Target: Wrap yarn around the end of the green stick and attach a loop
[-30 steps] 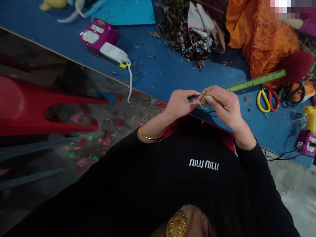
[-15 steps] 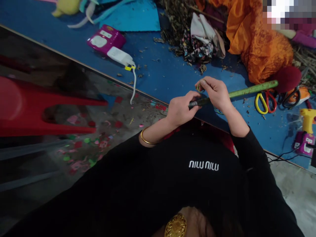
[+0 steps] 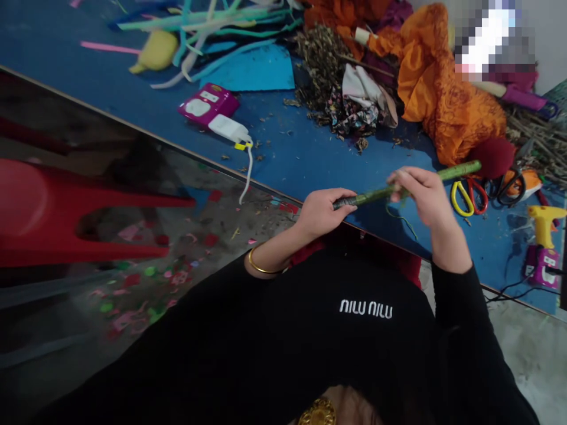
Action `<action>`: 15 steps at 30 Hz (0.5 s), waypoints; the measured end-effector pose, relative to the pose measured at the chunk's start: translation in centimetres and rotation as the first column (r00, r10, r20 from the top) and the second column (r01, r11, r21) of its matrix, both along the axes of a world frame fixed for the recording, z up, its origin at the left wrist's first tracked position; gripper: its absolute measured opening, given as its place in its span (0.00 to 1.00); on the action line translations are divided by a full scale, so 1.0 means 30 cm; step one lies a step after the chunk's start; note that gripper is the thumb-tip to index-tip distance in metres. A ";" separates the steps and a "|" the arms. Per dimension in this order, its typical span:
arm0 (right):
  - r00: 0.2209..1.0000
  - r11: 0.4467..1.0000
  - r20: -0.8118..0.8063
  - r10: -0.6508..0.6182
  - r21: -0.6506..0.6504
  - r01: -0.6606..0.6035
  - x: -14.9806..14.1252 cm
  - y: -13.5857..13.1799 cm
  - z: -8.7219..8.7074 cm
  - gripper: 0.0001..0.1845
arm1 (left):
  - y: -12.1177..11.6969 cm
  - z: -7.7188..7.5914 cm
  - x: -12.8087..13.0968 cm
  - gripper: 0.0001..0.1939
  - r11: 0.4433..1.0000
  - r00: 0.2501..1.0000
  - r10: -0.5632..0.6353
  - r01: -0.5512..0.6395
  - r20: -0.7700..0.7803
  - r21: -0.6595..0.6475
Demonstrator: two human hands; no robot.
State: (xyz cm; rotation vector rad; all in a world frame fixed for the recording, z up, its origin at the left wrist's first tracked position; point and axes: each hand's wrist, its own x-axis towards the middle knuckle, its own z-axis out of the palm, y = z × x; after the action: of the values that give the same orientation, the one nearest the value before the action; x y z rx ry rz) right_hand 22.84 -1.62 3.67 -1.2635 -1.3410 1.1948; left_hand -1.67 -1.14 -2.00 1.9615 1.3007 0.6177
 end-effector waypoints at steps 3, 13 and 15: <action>0.999 0.969 -0.009 -0.051 -0.242 0.047 0.173 -0.077 0.074 0.26 | 0.026 -0.010 -0.066 0.15 0.996 0.998 0.012 -0.006 0.066 -0.087; 0.720 0.762 0.303 -0.624 0.031 0.647 0.632 0.032 0.263 0.25 | 0.012 0.034 -0.324 0.16 0.999 0.994 0.003 0.003 0.113 -0.052; 0.711 0.769 0.334 -0.619 0.072 0.635 0.671 0.103 0.258 0.27 | 0.009 0.046 -0.361 0.16 0.996 0.993 -0.007 0.017 0.122 -0.083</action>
State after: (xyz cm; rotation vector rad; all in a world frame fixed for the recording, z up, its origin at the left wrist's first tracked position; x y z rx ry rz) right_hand 42.98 1.45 11.42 -1.8350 -0.9654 0.5334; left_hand -12.50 -0.85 -0.61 1.8338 1.2200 0.6560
